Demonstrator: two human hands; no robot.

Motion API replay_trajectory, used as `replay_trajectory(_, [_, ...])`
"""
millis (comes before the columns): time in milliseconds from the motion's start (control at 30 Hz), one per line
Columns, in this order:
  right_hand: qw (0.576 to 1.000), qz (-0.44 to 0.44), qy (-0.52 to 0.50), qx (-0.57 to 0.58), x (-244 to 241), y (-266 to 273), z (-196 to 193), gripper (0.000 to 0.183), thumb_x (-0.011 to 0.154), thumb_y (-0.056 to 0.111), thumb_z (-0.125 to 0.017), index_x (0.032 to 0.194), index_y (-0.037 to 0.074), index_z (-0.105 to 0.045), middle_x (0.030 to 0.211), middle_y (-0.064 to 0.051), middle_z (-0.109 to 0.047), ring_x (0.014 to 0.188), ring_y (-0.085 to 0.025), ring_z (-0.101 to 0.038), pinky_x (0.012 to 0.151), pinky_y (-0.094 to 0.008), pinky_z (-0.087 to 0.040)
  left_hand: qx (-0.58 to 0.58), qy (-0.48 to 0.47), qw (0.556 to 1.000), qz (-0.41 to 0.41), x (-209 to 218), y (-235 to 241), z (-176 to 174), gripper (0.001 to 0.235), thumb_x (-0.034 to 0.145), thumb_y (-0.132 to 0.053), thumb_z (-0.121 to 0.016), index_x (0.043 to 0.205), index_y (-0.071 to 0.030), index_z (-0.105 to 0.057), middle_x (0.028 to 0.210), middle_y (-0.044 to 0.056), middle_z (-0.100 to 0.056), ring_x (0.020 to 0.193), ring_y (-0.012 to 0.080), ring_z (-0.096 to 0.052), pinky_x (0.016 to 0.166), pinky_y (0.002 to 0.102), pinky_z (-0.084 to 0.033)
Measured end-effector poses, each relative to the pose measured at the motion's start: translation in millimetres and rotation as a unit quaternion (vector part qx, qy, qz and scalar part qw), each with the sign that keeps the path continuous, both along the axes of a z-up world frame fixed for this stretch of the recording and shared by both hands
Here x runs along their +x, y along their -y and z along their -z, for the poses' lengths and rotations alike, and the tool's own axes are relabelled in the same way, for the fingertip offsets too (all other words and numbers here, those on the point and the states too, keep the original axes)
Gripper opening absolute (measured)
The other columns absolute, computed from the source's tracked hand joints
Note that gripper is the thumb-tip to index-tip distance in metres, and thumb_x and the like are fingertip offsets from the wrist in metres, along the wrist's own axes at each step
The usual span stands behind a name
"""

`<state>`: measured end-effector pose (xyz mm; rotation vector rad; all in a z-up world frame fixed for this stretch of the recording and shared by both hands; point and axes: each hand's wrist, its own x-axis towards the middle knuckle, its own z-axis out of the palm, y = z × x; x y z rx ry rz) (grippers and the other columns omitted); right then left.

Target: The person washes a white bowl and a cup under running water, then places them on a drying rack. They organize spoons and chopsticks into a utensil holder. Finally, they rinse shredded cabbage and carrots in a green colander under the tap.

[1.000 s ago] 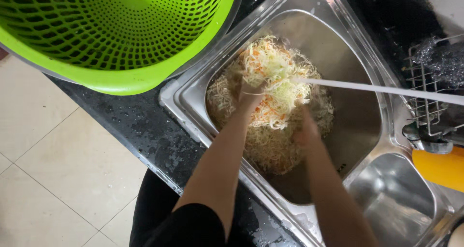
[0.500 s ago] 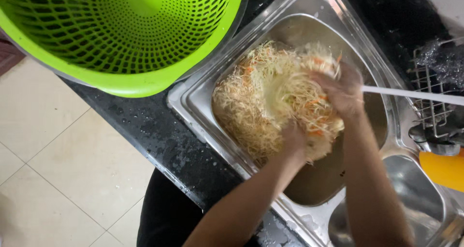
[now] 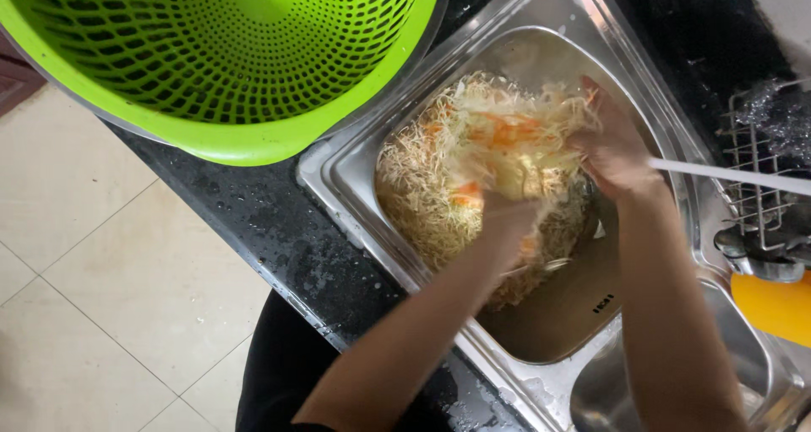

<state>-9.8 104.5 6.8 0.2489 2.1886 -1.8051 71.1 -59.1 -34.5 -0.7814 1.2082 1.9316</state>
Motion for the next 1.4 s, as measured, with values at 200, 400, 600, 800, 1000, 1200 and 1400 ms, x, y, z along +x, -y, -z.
replay_trajectory(200, [0.925, 0.28, 0.225, 0.121, 42, -35, 116, 0.03, 0.104, 0.043, -0.066, 0.116, 0.016, -0.066, 0.097, -0.002, -0.056, 0.083, -0.019, -0.048, 0.071, -0.039, -0.045, -0.348, -0.138, 0.891, 0.258, -104, 39, 57, 0.107, 0.088, -0.05, -0.07, 0.163, -0.008, -0.006, 0.17, 0.017, 0.012, 0.158, 0.037, 0.006, 0.126, 0.051, 0.0])
replay_trajectory(400, [0.856, 0.384, 0.313, -0.15, 124, 14, 221, 0.045, 0.096, 0.058, -0.043, 0.104, 0.021, -0.066, 0.093, 0.003, -0.069, 0.083, -0.016, -0.063, 0.074, -0.044, -0.051, -0.351, -0.319, 0.792, 0.385, -133, 64, 122, 0.103, 0.079, -0.049, -0.077, 0.163, -0.022, -0.024, 0.168, 0.023, 0.008, 0.156, 0.0404, 0.001, 0.128, 0.048, -0.014])
replay_trajectory(600, [0.872, 0.361, 0.283, -0.171, 118, 32, 251, 0.071, 0.105, 0.071, -0.041, 0.132, 0.01, -0.065, 0.116, -0.011, -0.064, 0.097, -0.026, -0.055, 0.085, -0.044, -0.04, -0.266, -0.236, 0.891, 0.282, -68, 50, 121, 0.085, 0.094, -0.05, -0.07, 0.157, -0.014, -0.027, 0.159, 0.02, -0.002, 0.15, 0.0419, -0.004, 0.121, 0.058, -0.013])
replay_trajectory(800, [0.923, 0.319, 0.176, -0.124, 92, -29, 192, 0.054, 0.104, 0.044, -0.054, 0.141, 0.005, -0.051, 0.136, -0.016, -0.061, 0.119, -0.026, -0.064, 0.101, -0.041, -0.047, -0.13, -0.1, 0.972, 0.169, -18, 17, 89, 0.062, 0.099, -0.044, -0.061, 0.144, -0.008, -0.039, 0.138, 0.021, -0.025, 0.131, 0.0408, -0.025, 0.111, 0.059, -0.028])
replay_trajectory(1000, [0.989, 0.122, 0.078, 0.043, -3, -32, 76, 0.043, 0.106, 0.029, -0.056, 0.127, -0.008, -0.057, 0.131, -0.025, -0.07, 0.105, -0.027, -0.071, 0.082, -0.031, -0.051, -0.02, -0.04, 0.989, 0.144, 31, -25, 53, 0.046, 0.104, -0.038, -0.052, 0.131, -0.002, -0.052, 0.118, 0.023, -0.048, 0.112, 0.0397, -0.047, 0.101, 0.06, -0.042])
replay_trajectory(1200, [0.971, -0.058, 0.042, 0.23, -7, 3, 5, 0.048, 0.095, 0.029, -0.066, 0.134, 0.002, -0.056, 0.127, -0.018, -0.065, 0.096, -0.02, -0.072, 0.078, -0.029, -0.059, -0.088, -0.031, 0.968, 0.234, 20, -3, 1, 0.049, 0.107, -0.036, -0.043, 0.122, 0.005, -0.065, 0.105, 0.026, -0.069, 0.1, 0.0417, -0.064, 0.095, 0.063, -0.055])
replay_trajectory(1400, [0.985, 0.162, 0.033, -0.05, -2, -32, 94, 0.033, 0.111, 0.035, -0.063, 0.13, 0.008, -0.065, 0.101, -0.01, -0.064, 0.085, -0.019, -0.06, 0.071, -0.035, -0.05, -0.332, -0.122, 0.857, 0.375, -44, 60, -18, 0.092, 0.1, -0.053, -0.054, 0.162, -0.01, -0.001, 0.169, 0.014, 0.016, 0.155, 0.039, 0.017, 0.123, 0.055, 0.012])
